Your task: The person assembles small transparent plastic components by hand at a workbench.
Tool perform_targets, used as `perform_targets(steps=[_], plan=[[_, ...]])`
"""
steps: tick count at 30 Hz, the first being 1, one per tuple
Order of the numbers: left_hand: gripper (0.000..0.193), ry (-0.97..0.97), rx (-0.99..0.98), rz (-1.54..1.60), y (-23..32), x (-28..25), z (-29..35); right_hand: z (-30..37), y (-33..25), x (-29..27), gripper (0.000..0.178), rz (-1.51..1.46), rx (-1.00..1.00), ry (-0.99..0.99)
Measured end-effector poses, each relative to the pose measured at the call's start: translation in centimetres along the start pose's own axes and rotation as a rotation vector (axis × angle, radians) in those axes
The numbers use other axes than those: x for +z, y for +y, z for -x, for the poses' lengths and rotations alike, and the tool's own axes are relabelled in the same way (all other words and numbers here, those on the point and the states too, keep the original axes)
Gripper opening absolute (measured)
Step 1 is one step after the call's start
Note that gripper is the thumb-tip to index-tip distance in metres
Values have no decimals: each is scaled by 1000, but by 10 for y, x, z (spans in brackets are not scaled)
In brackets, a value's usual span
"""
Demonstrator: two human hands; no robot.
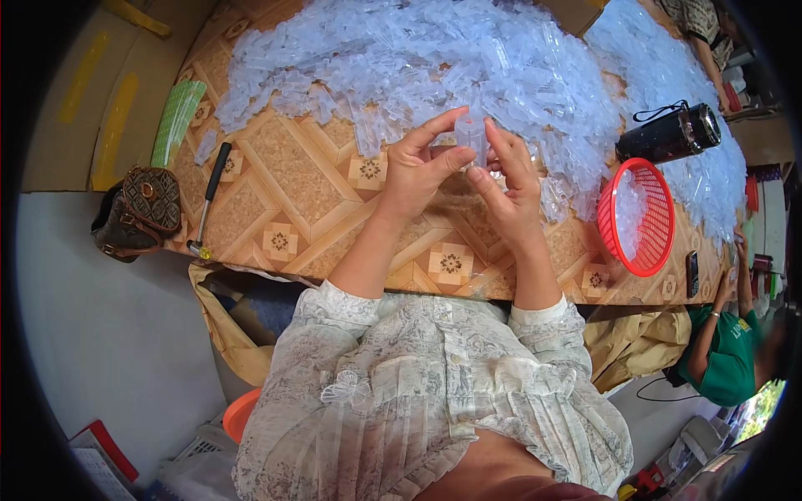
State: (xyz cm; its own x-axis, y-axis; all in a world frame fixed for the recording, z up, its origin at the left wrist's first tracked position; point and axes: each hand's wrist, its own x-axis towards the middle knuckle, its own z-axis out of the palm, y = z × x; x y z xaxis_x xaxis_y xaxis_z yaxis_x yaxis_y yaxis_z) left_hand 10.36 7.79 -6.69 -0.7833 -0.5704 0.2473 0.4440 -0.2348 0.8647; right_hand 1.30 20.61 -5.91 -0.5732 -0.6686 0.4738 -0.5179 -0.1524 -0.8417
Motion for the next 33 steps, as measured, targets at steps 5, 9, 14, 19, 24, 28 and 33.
perform_targets(steps=[5, 9, 14, 19, 24, 28, 33], plan=[[49, 24, -38, 38, -4, 0, 0, 0, 2, 2, 53, 51, 1, -1], [49, 19, -55, 59, 1, 2, -3, -3, 3, -1, 52, 124, -74, -2], [48, 1, -128, 73, 2, -2, -2, 1, 4, 4, 54, 175, -69, 3], [44, 28, -24, 7, -2, 6, -1, 1, 5, 8, 59, 193, -119, 46], [41, 152, -92, -2, -10, 22, 6, 0, 12, 15, 63, 384, -158, 73], [38, 195, -110, -74, -14, 22, 6, 1, 12, 17, 59, 463, -148, 102], [39, 51, -174, -160, 5, 5, -1, 2, 4, 11, 55, 396, -85, 68]])
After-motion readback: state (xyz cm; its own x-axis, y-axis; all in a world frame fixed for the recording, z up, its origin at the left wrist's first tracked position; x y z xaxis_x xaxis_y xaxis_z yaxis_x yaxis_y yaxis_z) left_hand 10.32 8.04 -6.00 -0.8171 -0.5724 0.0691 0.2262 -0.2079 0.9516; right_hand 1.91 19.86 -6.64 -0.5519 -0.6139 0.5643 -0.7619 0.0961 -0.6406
